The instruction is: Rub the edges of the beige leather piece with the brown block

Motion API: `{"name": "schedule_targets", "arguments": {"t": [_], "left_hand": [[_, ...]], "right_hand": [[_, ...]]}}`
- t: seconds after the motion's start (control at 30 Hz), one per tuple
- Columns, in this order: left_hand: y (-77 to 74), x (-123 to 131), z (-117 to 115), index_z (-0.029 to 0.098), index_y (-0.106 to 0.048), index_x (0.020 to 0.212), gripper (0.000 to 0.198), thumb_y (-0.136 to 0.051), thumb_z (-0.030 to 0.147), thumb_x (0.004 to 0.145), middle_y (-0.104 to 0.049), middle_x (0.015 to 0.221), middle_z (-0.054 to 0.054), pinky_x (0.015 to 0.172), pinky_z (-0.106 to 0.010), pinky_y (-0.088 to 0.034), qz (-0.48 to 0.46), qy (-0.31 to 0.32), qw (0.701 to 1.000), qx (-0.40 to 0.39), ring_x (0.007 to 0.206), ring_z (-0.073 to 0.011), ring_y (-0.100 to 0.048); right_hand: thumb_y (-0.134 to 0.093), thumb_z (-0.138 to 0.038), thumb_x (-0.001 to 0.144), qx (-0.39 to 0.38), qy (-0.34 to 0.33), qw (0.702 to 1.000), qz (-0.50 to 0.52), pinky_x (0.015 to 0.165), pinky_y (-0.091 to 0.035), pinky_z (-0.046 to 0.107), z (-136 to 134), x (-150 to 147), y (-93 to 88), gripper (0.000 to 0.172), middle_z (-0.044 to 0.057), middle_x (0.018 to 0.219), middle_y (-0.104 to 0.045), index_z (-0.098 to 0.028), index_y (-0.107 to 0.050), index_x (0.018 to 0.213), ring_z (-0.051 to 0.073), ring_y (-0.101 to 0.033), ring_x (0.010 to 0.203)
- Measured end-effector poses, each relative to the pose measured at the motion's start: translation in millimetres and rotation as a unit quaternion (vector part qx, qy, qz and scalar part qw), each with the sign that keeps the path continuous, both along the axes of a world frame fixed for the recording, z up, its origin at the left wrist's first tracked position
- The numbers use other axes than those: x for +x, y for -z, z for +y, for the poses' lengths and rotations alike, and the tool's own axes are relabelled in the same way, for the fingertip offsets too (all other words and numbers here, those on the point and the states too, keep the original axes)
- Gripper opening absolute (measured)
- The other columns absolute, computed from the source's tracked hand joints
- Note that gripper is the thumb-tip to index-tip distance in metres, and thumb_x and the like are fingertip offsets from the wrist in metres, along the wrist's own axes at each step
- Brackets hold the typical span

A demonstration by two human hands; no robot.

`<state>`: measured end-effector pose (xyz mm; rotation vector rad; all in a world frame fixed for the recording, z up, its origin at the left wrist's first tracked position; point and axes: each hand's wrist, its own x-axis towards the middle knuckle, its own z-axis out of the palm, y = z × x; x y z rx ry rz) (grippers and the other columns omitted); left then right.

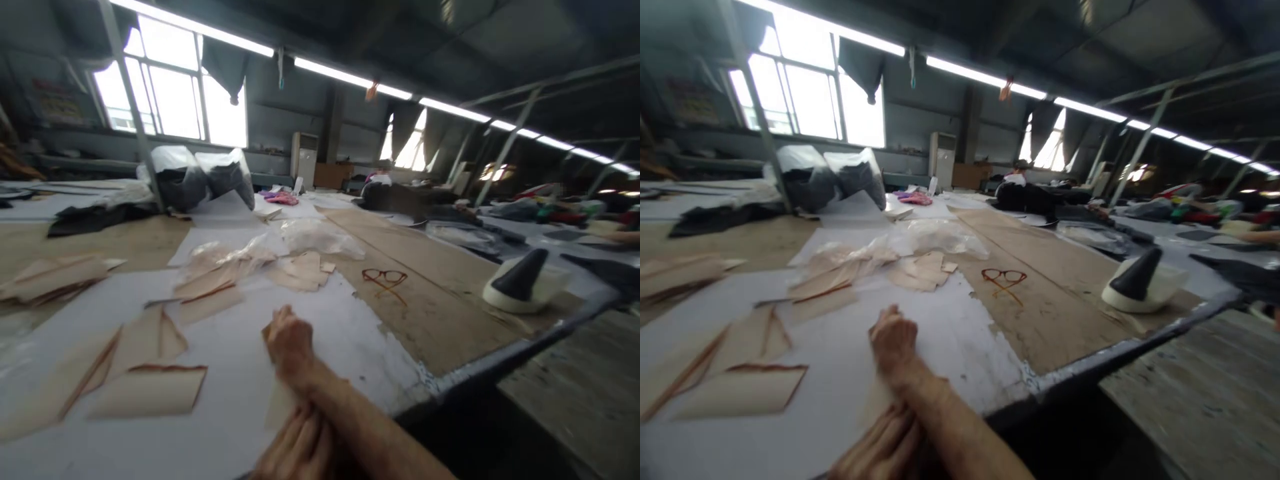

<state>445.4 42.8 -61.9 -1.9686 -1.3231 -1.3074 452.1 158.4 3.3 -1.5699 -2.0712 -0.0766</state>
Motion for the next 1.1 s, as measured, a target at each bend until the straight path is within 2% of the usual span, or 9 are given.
{"name": "schedule_targets", "arguments": {"t": [0.1,0.27,0.4,0.53,0.67,0.77,0.83,0.97,1.1], "left_hand": [[-11.8,-7,-16,0.017,-0.058,0.101,0.035,-0.04,0.012,0.071,-0.062,0.096,-0.002,0.082,-0.026,-0.047,-0.006,0.032,0.999,0.01,0.092,-0.0173,-0.056],[-31.1,-6,-16,0.014,-0.06,0.095,0.036,-0.04,0.01,0.065,-0.063,0.092,-0.006,0.081,-0.029,-0.047,-0.002,0.056,0.997,-0.059,0.09,-0.0197,-0.057],[-28.1,-3,-17,0.015,-0.061,0.092,0.037,-0.041,0.01,0.062,-0.063,0.084,-0.005,0.082,-0.027,-0.046,-0.045,0.071,0.994,-0.066,0.084,-0.0173,-0.058],[-24.2,-3,-17,0.012,-0.057,0.103,0.041,-0.041,0.012,0.066,-0.061,0.098,-0.006,0.085,-0.028,-0.044,-0.035,0.056,0.997,-0.038,0.095,-0.0191,-0.055],[-25.9,-5,-17,0.012,-0.057,0.102,0.039,-0.043,0.013,0.066,-0.062,0.097,-0.006,0.085,-0.028,-0.045,-0.02,0.056,0.997,-0.049,0.094,-0.0191,-0.056],[-24.5,-5,-17,0.013,-0.059,0.099,0.035,-0.045,0.013,0.066,-0.062,0.096,-0.005,0.084,-0.028,-0.046,-0.018,0.055,0.998,-0.039,0.093,-0.0194,-0.056],[-22.6,-5,-16,0.013,-0.059,0.097,0.034,-0.046,0.013,0.066,-0.062,0.096,-0.005,0.083,-0.028,-0.046,-0.02,0.054,0.998,-0.029,0.093,-0.0199,-0.056],[-22.6,-4,-16,0.013,-0.059,0.097,0.035,-0.044,0.011,0.066,-0.063,0.093,-0.006,0.083,-0.027,-0.046,-0.034,0.061,0.997,-0.027,0.09,-0.0187,-0.057],[-28.5,-4,-18,0.011,-0.057,0.102,0.038,-0.043,0.013,0.066,-0.06,0.1,-0.008,0.083,-0.03,-0.046,-0.033,0.052,0.997,-0.056,0.095,-0.0209,-0.055]], "right_hand": [[-0.029,-0.026,0.087,-0.013,0.06,0.998,0.022,0.046,-0.028,0.022,0,25,-17.0,0.023,0.004,0.061,-0.059,-0.013,-0.048,0.083,0.014,-0.055,0.054],[-0.028,-0.03,0.088,-0.03,-0.073,0.997,-0.005,0.049,-0.029,0.022,-30,46,-24.0,0.025,0.001,0.06,-0.059,-0.016,-0.047,0.08,0.011,-0.054,0.054],[-0.031,-0.026,0.086,-0.031,-0.142,0.984,-0.103,0.046,-0.026,0.024,-37,28,-12.2,0.022,0.002,0.06,-0.06,-0.016,-0.048,0.079,0.013,-0.056,0.053],[-0.029,-0.025,0.086,-0.004,-0.107,0.986,-0.125,0.045,-0.025,0.024,-11,4,-4.5,0.022,0.004,0.064,-0.061,-0.014,-0.048,0.082,0.014,-0.057,0.055],[-0.024,-0.026,0.088,0.03,-0.066,0.99,-0.117,0.046,-0.024,0.023,14,-1,-13.1,0.028,0.007,0.072,-0.061,-0.012,-0.047,0.084,0.015,-0.057,0.06],[-0.023,-0.028,0.089,0.045,-0.012,0.995,-0.088,0.047,-0.024,0.023,12,14,-28.4,0.029,0.007,0.07,-0.061,-0.012,-0.046,0.085,0.015,-0.057,0.06],[-0.024,-0.03,0.089,0.047,-0.012,0.997,-0.062,0.047,-0.025,0.023,-1,27,-34.0,0.028,0.004,0.064,-0.06,-0.014,-0.046,0.084,0.013,-0.056,0.057],[-0.026,-0.028,0.088,0.014,-0.124,0.988,-0.094,0.047,-0.026,0.023,-30,42,-21.2,0.026,0.001,0.062,-0.059,-0.015,-0.047,0.078,0.011,-0.055,0.053],[-0.027,-0.026,0.087,0.016,-0.11,0.983,-0.149,0.048,-0.026,0.024,-13,35,-5.5,0.025,0.004,0.068,-0.061,-0.014,-0.047,0.079,0.013,-0.056,0.059]]}}
